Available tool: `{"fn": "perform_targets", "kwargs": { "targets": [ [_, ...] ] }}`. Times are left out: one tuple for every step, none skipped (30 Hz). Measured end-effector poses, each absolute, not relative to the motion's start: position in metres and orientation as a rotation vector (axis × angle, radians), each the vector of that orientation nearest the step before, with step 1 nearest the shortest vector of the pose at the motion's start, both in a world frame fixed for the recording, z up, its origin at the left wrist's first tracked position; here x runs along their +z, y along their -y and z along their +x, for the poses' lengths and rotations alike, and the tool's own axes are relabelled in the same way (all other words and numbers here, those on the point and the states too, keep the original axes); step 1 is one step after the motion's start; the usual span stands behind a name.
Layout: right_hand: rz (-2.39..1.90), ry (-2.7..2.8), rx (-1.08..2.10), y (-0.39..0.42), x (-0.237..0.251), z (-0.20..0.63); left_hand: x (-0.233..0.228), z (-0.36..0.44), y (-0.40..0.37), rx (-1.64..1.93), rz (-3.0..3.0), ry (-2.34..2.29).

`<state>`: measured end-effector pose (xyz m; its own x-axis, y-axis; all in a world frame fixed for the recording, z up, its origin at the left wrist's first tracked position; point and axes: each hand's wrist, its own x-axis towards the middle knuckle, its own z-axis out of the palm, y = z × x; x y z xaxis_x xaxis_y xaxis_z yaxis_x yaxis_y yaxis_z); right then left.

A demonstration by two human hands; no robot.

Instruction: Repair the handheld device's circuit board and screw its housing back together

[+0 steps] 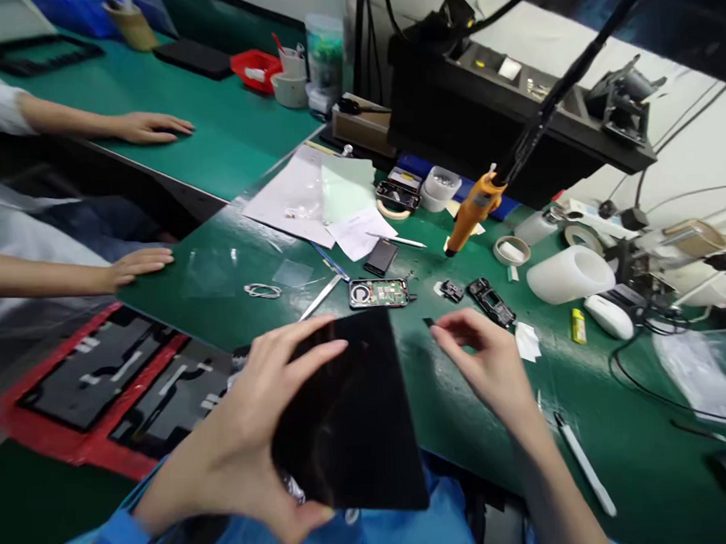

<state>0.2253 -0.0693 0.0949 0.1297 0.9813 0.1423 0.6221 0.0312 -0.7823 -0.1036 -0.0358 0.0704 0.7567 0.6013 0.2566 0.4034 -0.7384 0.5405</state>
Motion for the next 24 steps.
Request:
{"fn": "perform_targets", "kwargs": {
  "targets": [
    [-1.736, 1.411, 0.652, 0.085, 0.097, 0.238, 0.066, -0.088, 0.032, 0.601, 2.505, -0.688],
    [-1.786, 1.259, 0.673, 0.1, 0.099, 0.247, 0.061, -0.071, 0.03, 0.59, 2.541, -0.601],
    [-1.826, 1.135, 0.691, 0.113, 0.1, 0.253, 0.058, -0.056, 0.028, 0.562, 2.585, -0.525],
    [-1.856, 1.041, 0.711, 0.125, 0.1, 0.255, 0.054, -0.041, 0.027, 0.515, 2.63, -0.463],
    [-1.877, 0.976, 0.732, 0.134, 0.098, 0.256, 0.05, -0.028, 0.026, 0.468, 2.669, -0.413],
    [-1.895, 0.938, 0.755, 0.142, 0.095, 0.255, 0.047, -0.017, 0.025, 0.426, 2.697, -0.384],
    [-1.914, 0.918, 0.776, 0.149, 0.091, 0.254, 0.043, -0.007, 0.024, 0.389, 2.717, -0.368],
    [-1.93, 0.907, 0.79, 0.154, 0.086, 0.251, 0.038, 0.0, 0.023, 0.361, 2.73, -0.364],
    [-1.946, 0.905, 0.801, 0.158, 0.08, 0.249, 0.034, 0.006, 0.023, 0.339, 2.737, -0.374],
    [-1.96, 0.91, 0.81, 0.162, 0.074, 0.247, 0.03, 0.011, 0.022, 0.321, 2.741, -0.389],
    [-1.973, 0.922, 0.819, 0.164, 0.068, 0.246, 0.026, 0.014, 0.021, 0.307, 2.742, -0.405],
    [-1.983, 0.942, 0.825, 0.166, 0.062, 0.244, 0.023, 0.016, 0.02, 0.294, 2.741, -0.421],
    [-1.988, 0.966, 0.823, 0.167, 0.057, 0.244, 0.02, 0.018, 0.019, 0.28, 2.74, -0.436],
    [-1.992, 0.992, 0.816, 0.168, 0.052, 0.243, 0.019, 0.018, 0.018, 0.267, 2.737, -0.449],
    [-1.997, 1.017, 0.807, 0.168, 0.049, 0.243, 0.018, 0.018, 0.018, 0.254, 2.734, -0.456],
    [-2.002, 1.04, 0.798, 0.168, 0.046, 0.243, 0.018, 0.017, 0.018, 0.246, 2.731, -0.457],
    [-2.006, 1.058, 0.796, 0.168, 0.044, 0.243, 0.018, 0.016, 0.018, 0.238, 2.729, -0.456],
    [-2.007, 1.073, 0.8, 0.167, 0.042, 0.243, 0.018, 0.015, 0.018, 0.233, 2.727, -0.457],
    [-2.006, 1.085, 0.807, 0.166, 0.041, 0.244, 0.018, 0.014, 0.018, 0.233, 2.725, -0.461],
    [-2.001, 1.095, 0.812, 0.166, 0.041, 0.244, 0.018, 0.014, 0.018, 0.234, 2.724, -0.469],
    [-1.993, 1.098, 0.814, 0.165, 0.04, 0.244, 0.017, 0.014, 0.019, 0.235, 2.726, -0.481],
    [-1.984, 1.09, 0.812, 0.165, 0.039, 0.245, 0.016, 0.015, 0.02, 0.235, 2.728, -0.498],
    [-1.972, 1.072, 0.809, 0.165, 0.039, 0.245, 0.015, 0.016, 0.021, 0.238, 2.731, -0.512],
    [-1.954, 1.044, 0.806, 0.165, 0.039, 0.245, 0.015, 0.016, 0.022, 0.247, 2.734, -0.521]
  ]
}}
